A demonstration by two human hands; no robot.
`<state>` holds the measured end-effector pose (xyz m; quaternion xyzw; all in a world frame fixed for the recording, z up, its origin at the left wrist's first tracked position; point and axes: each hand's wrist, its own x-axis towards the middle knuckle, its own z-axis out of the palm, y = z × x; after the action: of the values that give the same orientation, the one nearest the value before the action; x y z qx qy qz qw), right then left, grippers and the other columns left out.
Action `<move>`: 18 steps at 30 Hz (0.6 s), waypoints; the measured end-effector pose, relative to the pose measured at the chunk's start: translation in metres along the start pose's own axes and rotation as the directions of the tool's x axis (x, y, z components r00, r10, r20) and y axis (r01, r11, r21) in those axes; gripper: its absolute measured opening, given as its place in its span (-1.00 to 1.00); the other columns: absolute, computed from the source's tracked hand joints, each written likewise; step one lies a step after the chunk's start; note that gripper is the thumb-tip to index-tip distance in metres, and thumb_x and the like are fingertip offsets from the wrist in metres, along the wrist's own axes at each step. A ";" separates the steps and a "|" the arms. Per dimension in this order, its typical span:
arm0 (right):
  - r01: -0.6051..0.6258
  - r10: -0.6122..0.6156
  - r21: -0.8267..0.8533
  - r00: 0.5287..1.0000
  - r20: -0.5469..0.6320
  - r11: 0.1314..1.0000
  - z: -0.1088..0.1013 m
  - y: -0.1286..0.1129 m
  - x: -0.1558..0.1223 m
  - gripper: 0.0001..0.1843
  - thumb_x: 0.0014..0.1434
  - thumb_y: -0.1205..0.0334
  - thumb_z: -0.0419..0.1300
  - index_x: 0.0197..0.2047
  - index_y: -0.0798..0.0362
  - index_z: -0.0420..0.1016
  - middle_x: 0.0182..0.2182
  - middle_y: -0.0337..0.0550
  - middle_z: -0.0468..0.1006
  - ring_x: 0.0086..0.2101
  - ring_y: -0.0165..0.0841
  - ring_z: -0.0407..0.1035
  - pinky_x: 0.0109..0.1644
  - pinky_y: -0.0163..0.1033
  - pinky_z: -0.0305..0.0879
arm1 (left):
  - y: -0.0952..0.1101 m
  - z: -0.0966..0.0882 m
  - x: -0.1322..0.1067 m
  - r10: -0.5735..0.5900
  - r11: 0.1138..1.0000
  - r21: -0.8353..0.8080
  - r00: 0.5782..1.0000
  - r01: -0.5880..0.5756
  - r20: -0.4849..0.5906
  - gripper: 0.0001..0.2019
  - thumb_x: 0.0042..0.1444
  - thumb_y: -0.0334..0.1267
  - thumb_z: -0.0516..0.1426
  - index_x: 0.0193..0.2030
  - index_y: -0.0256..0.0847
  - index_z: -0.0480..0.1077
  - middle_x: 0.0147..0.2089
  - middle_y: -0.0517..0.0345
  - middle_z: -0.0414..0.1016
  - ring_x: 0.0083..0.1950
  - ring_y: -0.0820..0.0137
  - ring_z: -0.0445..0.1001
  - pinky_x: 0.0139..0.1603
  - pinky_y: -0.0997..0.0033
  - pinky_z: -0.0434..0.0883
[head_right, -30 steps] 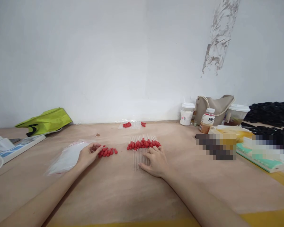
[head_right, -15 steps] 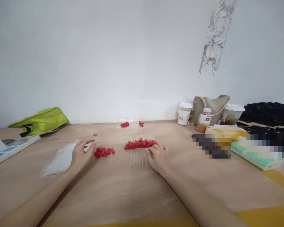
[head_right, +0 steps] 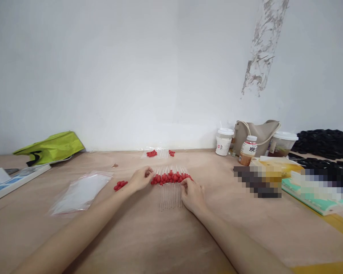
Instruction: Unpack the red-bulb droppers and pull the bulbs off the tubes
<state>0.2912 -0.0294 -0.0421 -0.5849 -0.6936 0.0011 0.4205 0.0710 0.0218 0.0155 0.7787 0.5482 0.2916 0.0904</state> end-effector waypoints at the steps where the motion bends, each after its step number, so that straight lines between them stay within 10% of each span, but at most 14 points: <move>1: 0.002 -0.002 -0.004 1.000 0.004 1.000 0.001 0.001 0.000 -0.86 0.04 0.35 -0.01 -0.34 0.03 0.34 -0.39 -0.20 0.50 -0.32 -0.31 0.34 -0.27 -0.22 0.01 | 0.000 0.003 0.005 -0.027 1.000 0.000 1.000 0.027 0.009 -0.86 0.06 -0.22 -0.01 -0.35 -0.21 0.30 -0.45 0.13 0.46 -0.41 0.36 0.41 -0.40 0.44 0.26; 18: -0.059 0.062 -0.040 0.996 0.071 0.997 -0.003 -0.002 0.001 -0.86 0.04 0.29 0.02 -0.33 0.04 0.38 -0.37 -0.19 0.49 -0.31 -0.33 0.34 -0.25 -0.23 0.05 | 0.001 0.001 -0.005 -0.127 0.992 0.001 0.987 0.128 -0.094 -0.89 0.07 -0.31 -0.02 -0.22 -0.20 0.20 -0.43 0.17 0.39 -0.39 0.38 0.38 -0.40 0.45 0.22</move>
<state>0.2919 -0.0309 -0.0387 -0.6133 -0.6901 0.0216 0.3837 0.0715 0.0172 0.0136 0.7277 0.6016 0.3196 0.0802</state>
